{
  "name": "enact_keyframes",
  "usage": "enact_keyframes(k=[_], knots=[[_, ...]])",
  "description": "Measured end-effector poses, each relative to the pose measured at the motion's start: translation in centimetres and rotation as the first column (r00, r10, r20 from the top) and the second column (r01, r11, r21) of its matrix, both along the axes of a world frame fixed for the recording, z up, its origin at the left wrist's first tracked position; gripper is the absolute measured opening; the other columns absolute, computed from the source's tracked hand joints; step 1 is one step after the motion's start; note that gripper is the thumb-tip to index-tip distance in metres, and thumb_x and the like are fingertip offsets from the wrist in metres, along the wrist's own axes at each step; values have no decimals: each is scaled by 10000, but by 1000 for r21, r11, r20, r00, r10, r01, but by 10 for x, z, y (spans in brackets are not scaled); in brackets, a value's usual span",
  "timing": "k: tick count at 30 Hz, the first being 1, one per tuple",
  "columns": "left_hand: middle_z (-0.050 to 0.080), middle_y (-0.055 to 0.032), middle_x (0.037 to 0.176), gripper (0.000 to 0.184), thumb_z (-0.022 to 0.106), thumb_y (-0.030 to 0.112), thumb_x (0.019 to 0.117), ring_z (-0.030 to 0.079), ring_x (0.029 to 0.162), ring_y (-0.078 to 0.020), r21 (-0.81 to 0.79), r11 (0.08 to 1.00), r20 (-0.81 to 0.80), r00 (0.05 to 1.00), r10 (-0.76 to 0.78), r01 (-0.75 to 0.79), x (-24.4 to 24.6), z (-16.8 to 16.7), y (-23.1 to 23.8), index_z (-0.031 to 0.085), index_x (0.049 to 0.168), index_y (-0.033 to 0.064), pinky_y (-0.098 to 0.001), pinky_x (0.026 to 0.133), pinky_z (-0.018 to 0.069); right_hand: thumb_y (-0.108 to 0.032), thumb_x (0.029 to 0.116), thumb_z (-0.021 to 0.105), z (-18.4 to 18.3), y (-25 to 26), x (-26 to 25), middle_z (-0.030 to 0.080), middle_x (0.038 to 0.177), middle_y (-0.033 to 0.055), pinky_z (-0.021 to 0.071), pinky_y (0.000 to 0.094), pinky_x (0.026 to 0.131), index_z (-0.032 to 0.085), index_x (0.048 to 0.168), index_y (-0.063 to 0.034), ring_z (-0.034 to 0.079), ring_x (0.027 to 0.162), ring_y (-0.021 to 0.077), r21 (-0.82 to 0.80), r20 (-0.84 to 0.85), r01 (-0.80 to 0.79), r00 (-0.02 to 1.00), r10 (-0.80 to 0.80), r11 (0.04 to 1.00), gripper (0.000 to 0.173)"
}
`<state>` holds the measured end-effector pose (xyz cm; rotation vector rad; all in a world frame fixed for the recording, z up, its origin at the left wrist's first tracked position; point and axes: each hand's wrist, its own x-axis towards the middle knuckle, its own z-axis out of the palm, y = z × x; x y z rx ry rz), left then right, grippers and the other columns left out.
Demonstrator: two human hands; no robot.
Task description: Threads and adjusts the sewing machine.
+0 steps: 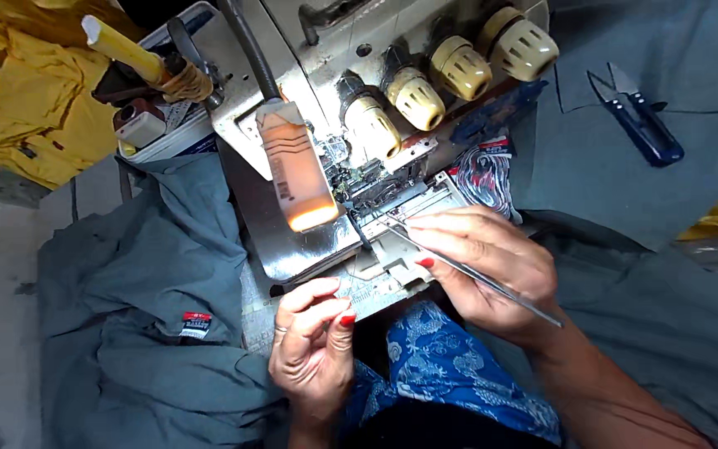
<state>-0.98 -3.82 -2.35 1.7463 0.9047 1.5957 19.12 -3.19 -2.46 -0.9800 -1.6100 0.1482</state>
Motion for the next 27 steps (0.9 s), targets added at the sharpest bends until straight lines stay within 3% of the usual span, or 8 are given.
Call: enact_keyframes(k=[4,9,13,16,19,23,25,27], knots=[[698,122,1172,157,630,252,1025,662,959,37,-12,999,-10,999,-35,35,4,0,-3,766,1081,197,-117,791,553,-95,959,684,-3,32,-6,753,1085,160,515,328,992,767,1061,16,690,1092,227,150,92,27,995,-41,988,172],[716,118,1129,172,604,249,1039,669,929,34,-42,998,-22,999,-37,36,2,-1,-7,758,1086,187,-129,778,554,-59,962,664,-17,43,-13,753,1089,182,515,328,998,770,1043,37,694,1102,263,134,102,70,991,-84,989,164],[736,97,1079,141,622,228,1028,683,920,21,-40,998,-12,999,-48,48,1,-3,-8,744,1061,165,-135,775,564,-1,945,664,-14,38,-14,745,1097,174,522,269,1008,742,1051,87,694,1103,178,-14,-122,12,992,-13,1000,158],[745,92,1077,113,657,219,1005,702,935,-2,-47,997,42,998,-54,56,-1,-2,-7,743,1067,181,-147,779,581,4,955,634,1,20,-5,735,1094,68,562,217,946,718,1064,58,685,1055,57,-105,-283,-99,957,66,990,147],[750,86,1075,114,678,193,988,714,950,-26,-47,997,124,991,-55,61,-4,-2,-5,748,1077,187,-165,788,595,-127,998,638,4,-12,2,729,1066,-5,556,229,944,696,1023,-58,666,1074,51,-158,-188,-147,975,116,976,94],[725,101,1088,80,726,201,954,692,944,-7,-37,999,139,990,-25,31,-5,-3,-4,758,1027,200,-145,769,580,-192,1003,628,-16,-29,3,769,1042,32,485,310,993,789,1029,-78,675,1082,112,-276,82,-152,980,181,949,199],[709,112,1105,74,735,214,948,677,951,4,-43,999,124,992,-24,29,-4,-5,-5,768,1013,201,-137,779,570,-172,1000,646,-5,-24,2,753,1043,41,500,263,951,767,1015,-78,661,1060,100,-178,53,-100,992,111,979,154],[713,119,1109,91,715,219,962,683,937,9,-56,998,113,994,-13,20,-4,-7,-8,771,1033,205,-138,770,575,-113,973,659,4,-8,0,726,1050,90,490,263,926,749,1051,-44,641,1052,147,-16,85,-55,995,57,998,138]])
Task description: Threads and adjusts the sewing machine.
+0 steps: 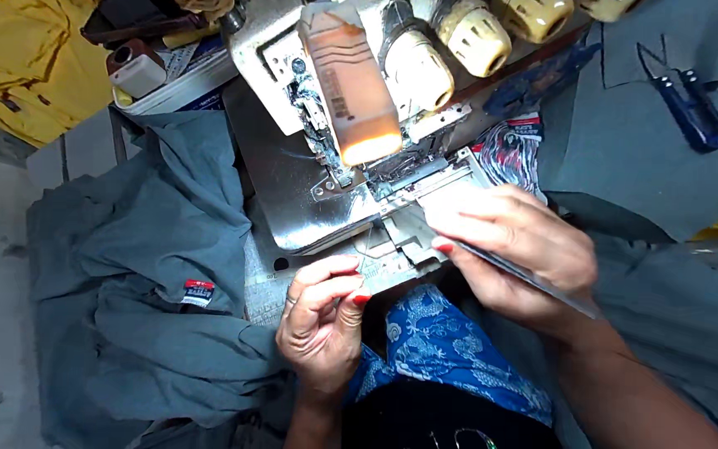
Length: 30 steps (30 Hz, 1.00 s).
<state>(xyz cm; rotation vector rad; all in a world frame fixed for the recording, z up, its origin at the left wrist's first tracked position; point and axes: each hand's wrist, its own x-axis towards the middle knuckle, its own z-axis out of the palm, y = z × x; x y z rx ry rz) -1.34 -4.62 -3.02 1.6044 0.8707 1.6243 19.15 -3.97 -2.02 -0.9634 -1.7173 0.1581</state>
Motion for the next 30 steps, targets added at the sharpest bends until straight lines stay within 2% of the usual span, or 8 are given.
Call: enact_keyframes(k=[2,5,11,15,19,23,26,30], knots=[[720,109,1115,112,685,209,985,688,943,0,7,1000,-18,1000,-8,8,0,1,-1,771,1055,193,-146,771,578,-76,959,679,1,23,-3,738,1073,160,514,312,949,755,1058,3,671,1074,222,140,64,29,997,-39,990,148],[730,98,1104,119,671,211,995,693,948,-7,15,1000,-40,999,-18,18,-1,2,-1,768,1058,184,-152,784,579,-47,965,673,-4,48,-8,741,1113,203,522,331,984,764,1079,42,690,1102,270,185,102,88,989,-109,979,171],[745,71,1085,93,712,186,963,706,988,-40,-6,998,8,998,-66,66,-2,2,-1,769,1035,166,-179,832,589,9,954,646,-8,46,-10,730,1116,168,543,247,983,723,1080,102,692,1100,148,-40,-184,16,983,-23,999,174],[760,54,1069,99,695,183,973,724,980,-62,-24,996,50,995,-82,84,-5,3,1,752,1054,176,-191,803,603,-104,985,637,-4,6,1,722,1066,-10,561,218,930,708,1045,-42,668,1054,32,-146,-264,-47,965,7,988,111],[765,32,1081,126,659,173,998,733,985,-84,-31,994,54,994,-100,102,-2,1,1,751,1084,165,-211,811,610,-161,971,646,-26,-13,0,756,1030,27,493,324,953,789,1018,-68,664,1062,117,-285,-31,-122,992,119,951,176],[755,44,1135,131,669,186,998,724,1006,-71,-19,993,-30,993,-115,115,-2,0,-2,764,1087,170,-203,833,602,-126,971,666,-6,-5,-5,739,1008,28,533,227,912,729,1011,-45,666,1025,69,-113,-180,-12,984,-8,994,111],[762,50,1090,116,691,192,981,724,1003,-74,-3,989,-41,988,-146,146,-1,2,-2,763,1072,179,-210,829,604,-45,934,692,-6,24,-13,757,1023,133,541,260,950,737,1012,60,701,1031,139,4,-191,55,980,-54,998,139],[762,48,1063,105,715,173,963,723,1008,-74,-13,983,-33,982,-185,185,-1,4,-2,761,1057,167,-209,849,601,-23,923,705,-11,46,-23,754,1033,176,533,294,976,753,1009,74,706,1050,202,45,-170,41,985,-33,998,138]])
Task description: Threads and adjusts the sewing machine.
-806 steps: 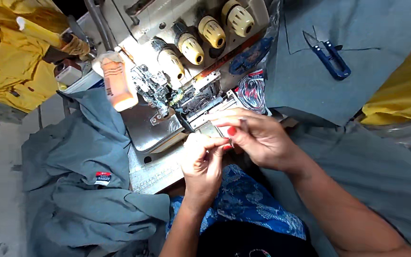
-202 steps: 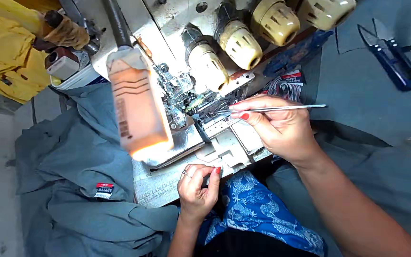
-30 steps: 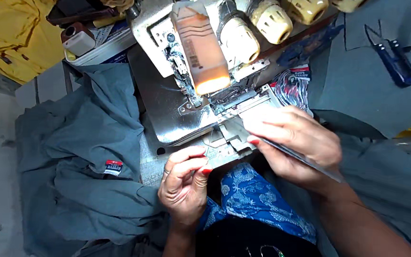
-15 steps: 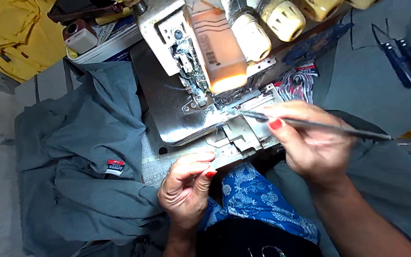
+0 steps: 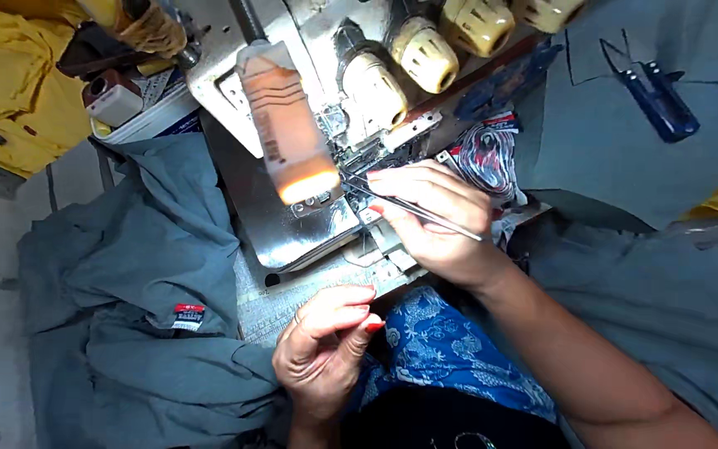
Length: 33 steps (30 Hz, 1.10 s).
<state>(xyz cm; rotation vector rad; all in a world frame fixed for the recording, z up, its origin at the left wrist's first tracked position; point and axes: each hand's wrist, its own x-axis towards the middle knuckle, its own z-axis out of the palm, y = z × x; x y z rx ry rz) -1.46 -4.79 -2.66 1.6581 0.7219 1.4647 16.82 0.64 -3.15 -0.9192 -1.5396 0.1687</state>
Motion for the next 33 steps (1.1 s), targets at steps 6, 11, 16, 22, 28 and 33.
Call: enact_keyframes(k=[6,11,16,22,28,33], knots=[[761,46,1073,123,671,182,994,724,1010,-78,-3,1000,-49,999,-14,14,3,-1,2,757,1079,160,-216,858,600,-2,919,696,-5,7,-2,757,1003,165,541,281,967,752,974,75,713,1030,187,-22,-98,-23,995,21,999,110],[761,51,1033,104,701,165,971,724,1002,-78,-12,999,-12,999,-44,44,5,-3,3,757,1058,153,-218,869,597,31,922,670,2,4,2,731,1010,152,567,242,905,712,1033,104,699,988,120,-65,-265,-76,963,56,995,139],[758,59,1046,107,692,179,980,719,1016,-75,-10,998,-37,997,-69,68,7,-3,4,757,1063,159,-221,885,593,32,895,702,-5,13,-14,739,979,136,580,217,865,719,1052,95,712,919,94,-166,-348,-120,936,55,979,170],[761,59,1045,118,687,188,984,725,1002,-78,-7,999,-60,997,-45,44,6,-4,5,759,1075,166,-217,868,598,48,910,675,-4,9,-16,732,998,137,582,204,868,705,1063,110,709,924,70,-174,-412,-104,911,23,979,168],[759,67,1046,117,680,185,988,723,997,-72,-12,999,-66,997,-49,49,7,-5,5,757,1075,167,-215,864,598,48,903,677,-4,7,-20,741,987,138,574,210,891,711,1042,118,709,948,74,-127,-407,-27,913,-27,992,160],[761,64,1048,124,677,190,990,725,994,-74,-18,999,-66,996,-52,51,7,-6,5,758,1081,167,-216,864,598,20,909,675,0,0,-15,734,975,133,573,212,870,710,1047,107,700,920,82,-161,-366,-1,929,-59,987,166]])
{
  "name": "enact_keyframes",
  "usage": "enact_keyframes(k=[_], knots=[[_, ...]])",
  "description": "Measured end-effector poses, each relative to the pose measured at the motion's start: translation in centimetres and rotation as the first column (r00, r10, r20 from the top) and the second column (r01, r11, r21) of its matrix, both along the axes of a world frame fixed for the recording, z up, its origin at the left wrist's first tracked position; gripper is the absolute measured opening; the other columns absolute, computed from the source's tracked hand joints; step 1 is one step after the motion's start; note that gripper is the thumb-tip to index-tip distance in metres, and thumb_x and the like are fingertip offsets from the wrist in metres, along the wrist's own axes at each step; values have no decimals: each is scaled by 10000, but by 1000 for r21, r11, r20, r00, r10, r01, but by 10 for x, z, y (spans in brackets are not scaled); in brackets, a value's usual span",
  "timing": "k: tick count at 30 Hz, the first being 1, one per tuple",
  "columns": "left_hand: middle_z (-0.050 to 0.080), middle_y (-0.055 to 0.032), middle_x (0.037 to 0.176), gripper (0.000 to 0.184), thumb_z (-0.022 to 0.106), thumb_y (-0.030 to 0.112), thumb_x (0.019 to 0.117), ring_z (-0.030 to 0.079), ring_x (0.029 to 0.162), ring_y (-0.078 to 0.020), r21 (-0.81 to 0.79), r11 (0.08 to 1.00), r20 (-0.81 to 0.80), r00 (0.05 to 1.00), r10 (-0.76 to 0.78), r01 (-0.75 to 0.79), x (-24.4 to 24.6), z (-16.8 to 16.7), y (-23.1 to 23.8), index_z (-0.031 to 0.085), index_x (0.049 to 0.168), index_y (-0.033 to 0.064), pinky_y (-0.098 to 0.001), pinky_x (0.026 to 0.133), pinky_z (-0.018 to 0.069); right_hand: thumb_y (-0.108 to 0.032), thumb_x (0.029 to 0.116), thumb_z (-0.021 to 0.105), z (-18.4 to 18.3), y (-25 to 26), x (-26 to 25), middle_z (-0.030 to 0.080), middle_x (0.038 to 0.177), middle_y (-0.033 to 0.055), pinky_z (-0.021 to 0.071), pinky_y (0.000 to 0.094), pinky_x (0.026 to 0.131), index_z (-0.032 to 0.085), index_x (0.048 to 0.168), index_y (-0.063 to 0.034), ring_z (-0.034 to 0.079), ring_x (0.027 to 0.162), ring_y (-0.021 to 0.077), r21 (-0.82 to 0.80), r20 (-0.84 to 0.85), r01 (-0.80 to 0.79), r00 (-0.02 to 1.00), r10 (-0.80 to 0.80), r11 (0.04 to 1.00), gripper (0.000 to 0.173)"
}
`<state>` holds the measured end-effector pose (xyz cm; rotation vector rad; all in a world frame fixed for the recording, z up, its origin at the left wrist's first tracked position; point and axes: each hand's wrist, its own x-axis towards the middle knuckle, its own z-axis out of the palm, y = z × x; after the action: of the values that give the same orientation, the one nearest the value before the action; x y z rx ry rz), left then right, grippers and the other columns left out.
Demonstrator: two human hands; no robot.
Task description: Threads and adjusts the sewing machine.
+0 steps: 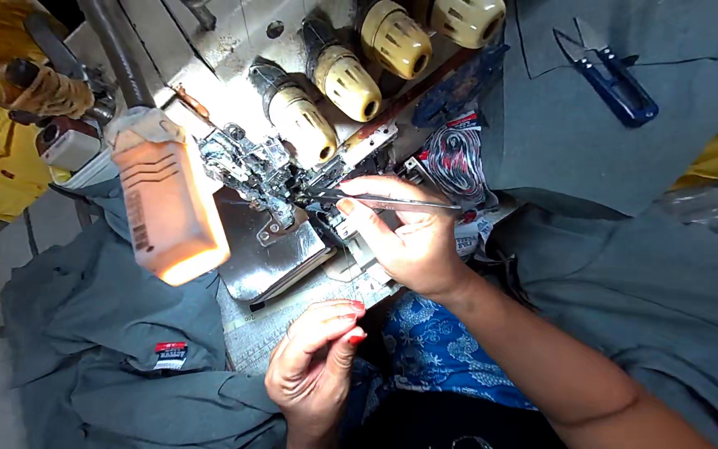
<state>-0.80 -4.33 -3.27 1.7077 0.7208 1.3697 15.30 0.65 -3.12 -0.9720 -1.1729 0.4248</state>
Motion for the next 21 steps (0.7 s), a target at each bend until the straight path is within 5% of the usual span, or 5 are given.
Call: enact_keyframes(k=[21], knots=[[751,75,1060,116,672,175,994,712,1023,-60,10,999,-57,997,-47,48,5,-2,-3,748,1080,159,-219,897,588,25,898,678,-1,0,4,737,979,151,563,245,895,722,1043,107,699,951,134,64,46,-1,999,-2,998,173]])
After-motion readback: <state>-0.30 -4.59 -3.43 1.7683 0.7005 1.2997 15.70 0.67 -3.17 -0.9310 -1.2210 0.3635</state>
